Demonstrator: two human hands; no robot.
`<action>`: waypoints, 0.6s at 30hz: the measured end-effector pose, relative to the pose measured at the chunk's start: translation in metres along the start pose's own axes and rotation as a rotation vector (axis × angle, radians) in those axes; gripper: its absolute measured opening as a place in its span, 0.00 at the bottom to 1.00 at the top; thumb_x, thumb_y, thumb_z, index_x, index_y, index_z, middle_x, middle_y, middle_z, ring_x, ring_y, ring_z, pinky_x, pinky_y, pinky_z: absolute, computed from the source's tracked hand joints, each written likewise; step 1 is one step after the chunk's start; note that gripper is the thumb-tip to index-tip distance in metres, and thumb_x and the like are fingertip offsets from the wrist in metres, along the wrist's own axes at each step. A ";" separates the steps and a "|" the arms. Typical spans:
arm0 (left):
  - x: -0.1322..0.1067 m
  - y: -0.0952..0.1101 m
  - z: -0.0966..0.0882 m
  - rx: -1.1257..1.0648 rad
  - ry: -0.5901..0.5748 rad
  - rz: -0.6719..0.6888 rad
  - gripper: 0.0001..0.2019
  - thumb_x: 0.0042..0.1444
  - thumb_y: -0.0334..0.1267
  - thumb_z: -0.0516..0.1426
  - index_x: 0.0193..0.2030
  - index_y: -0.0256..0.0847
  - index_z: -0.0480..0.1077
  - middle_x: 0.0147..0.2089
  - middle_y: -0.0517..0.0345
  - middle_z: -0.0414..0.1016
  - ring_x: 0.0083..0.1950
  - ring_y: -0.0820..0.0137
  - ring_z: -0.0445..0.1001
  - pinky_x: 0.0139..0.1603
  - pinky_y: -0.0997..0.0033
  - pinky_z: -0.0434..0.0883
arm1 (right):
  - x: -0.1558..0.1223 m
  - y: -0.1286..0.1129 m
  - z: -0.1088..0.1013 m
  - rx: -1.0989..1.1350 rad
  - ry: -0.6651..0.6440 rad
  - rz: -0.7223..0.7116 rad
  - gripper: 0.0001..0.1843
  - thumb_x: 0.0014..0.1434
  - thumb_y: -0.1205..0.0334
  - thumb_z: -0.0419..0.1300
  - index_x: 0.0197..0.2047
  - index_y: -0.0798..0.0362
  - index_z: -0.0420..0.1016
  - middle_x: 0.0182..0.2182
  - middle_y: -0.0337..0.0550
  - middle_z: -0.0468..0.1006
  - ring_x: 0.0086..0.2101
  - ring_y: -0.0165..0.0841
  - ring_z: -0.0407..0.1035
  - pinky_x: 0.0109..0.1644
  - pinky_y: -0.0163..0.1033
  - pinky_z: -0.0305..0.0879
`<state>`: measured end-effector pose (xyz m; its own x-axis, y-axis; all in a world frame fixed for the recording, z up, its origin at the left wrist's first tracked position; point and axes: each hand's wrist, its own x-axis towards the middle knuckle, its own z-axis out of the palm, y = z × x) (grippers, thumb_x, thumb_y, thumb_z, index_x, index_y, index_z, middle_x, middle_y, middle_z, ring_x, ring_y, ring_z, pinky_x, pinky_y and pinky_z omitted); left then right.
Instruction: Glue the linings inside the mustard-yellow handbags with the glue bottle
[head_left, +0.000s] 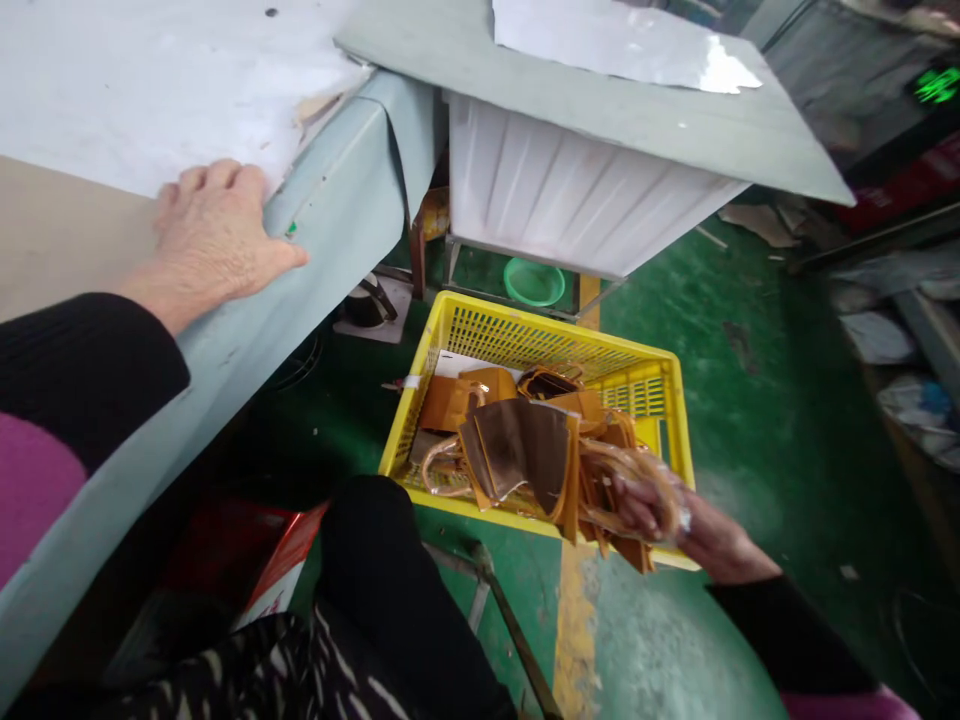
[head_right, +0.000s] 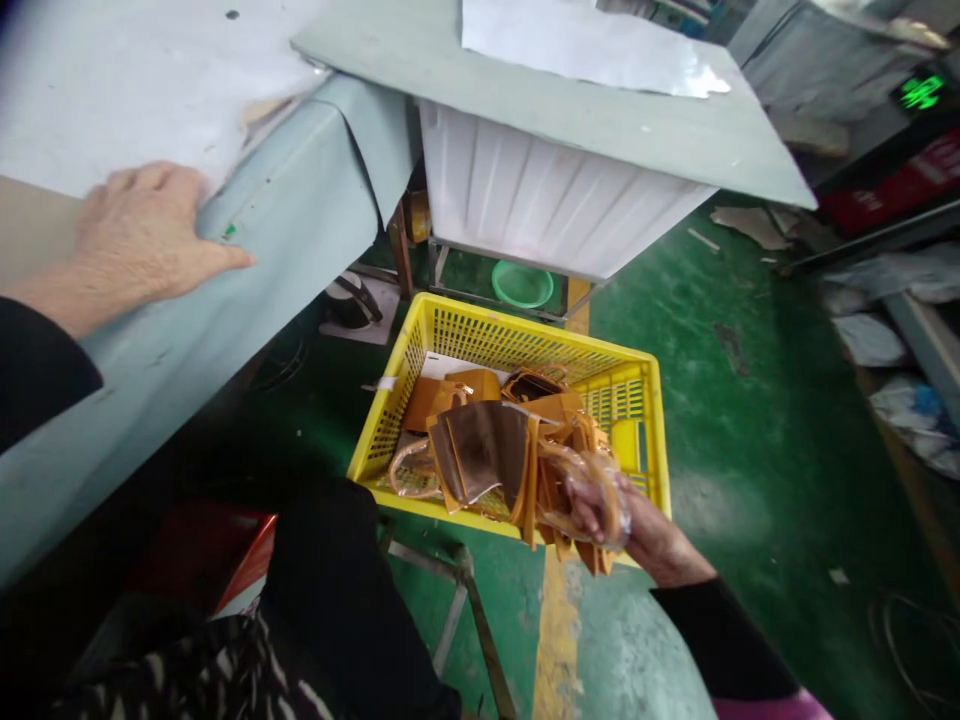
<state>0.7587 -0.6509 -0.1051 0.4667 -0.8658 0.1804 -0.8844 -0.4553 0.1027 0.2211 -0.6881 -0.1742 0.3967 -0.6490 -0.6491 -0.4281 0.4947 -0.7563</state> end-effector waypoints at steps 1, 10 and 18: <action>-0.001 0.000 -0.001 -0.012 -0.007 -0.002 0.36 0.52 0.50 0.59 0.55 0.17 0.59 0.61 0.37 0.56 0.63 0.44 0.51 0.59 0.38 0.52 | 0.000 0.015 0.008 -0.016 -0.061 0.023 0.21 0.49 0.45 0.64 0.20 0.54 0.69 0.16 0.39 0.68 0.17 0.26 0.59 0.21 0.32 0.59; -0.006 0.007 -0.004 0.008 -0.044 -0.001 0.38 0.53 0.52 0.58 0.57 0.16 0.55 0.64 0.32 0.53 0.63 0.47 0.51 0.61 0.41 0.51 | -0.029 0.077 0.056 -0.036 -0.172 -0.033 0.16 0.52 0.50 0.61 0.24 0.55 0.73 0.24 0.43 0.73 0.27 0.33 0.66 0.31 0.36 0.62; 0.007 -0.001 -0.023 0.023 -0.352 -0.041 0.53 0.46 0.68 0.53 0.61 0.16 0.51 0.64 0.31 0.53 0.61 0.48 0.56 0.59 0.43 0.57 | -0.076 0.093 0.067 0.340 -0.324 0.043 0.21 0.53 0.49 0.59 0.44 0.56 0.73 0.33 0.48 0.78 0.32 0.37 0.70 0.35 0.38 0.63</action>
<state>0.7632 -0.6513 -0.0816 0.4749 -0.8632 -0.1716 -0.8665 -0.4927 0.0802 0.2051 -0.5542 -0.2008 0.6403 -0.4370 -0.6317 -0.1805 0.7138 -0.6767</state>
